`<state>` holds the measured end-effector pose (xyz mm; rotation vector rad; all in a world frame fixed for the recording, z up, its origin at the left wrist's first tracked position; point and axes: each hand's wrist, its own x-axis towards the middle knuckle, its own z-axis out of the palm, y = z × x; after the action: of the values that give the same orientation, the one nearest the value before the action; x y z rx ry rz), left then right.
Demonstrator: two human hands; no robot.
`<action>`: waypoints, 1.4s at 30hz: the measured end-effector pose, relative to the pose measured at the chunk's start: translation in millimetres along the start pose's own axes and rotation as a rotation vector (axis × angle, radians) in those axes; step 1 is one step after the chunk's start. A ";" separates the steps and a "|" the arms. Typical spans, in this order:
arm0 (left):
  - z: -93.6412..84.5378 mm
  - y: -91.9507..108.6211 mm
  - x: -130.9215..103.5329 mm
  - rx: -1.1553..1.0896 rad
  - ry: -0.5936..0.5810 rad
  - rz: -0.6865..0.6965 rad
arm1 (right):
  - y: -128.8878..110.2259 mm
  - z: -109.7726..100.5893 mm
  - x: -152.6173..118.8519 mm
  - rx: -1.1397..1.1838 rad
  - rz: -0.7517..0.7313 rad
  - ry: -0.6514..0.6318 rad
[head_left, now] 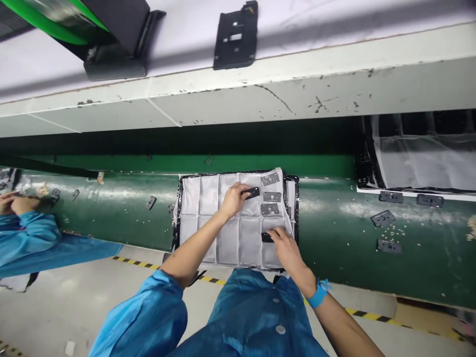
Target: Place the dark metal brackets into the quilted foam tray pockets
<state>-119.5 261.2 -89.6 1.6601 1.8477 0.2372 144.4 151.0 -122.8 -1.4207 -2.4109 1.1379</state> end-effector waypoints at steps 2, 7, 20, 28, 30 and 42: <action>3.8 -3.0 18.8 0.055 0.003 0.007 | 3.9 4.7 3.6 -0.032 0.039 0.009; 9.7 -1.1 30.6 0.214 0.011 -0.014 | -7.2 13.2 1.5 -0.076 0.120 0.074; 114.3 199.9 33.0 0.279 -0.173 0.437 | 151.9 -112.0 -97.7 -0.192 0.505 0.576; 272.5 364.4 61.5 0.292 -0.274 0.500 | 272.2 -128.2 -170.8 -0.262 0.616 0.543; 282.7 369.2 67.4 0.302 -0.284 0.456 | 282.5 -124.3 -173.8 -0.251 0.605 0.525; 213.2 324.5 39.9 0.071 -0.304 0.550 | 279.4 -142.4 -186.4 -0.228 0.262 0.568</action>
<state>268.7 301.4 -98.5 2.0975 1.1662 0.1356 507.5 157.7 -157.1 -1.8604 -2.0302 0.4045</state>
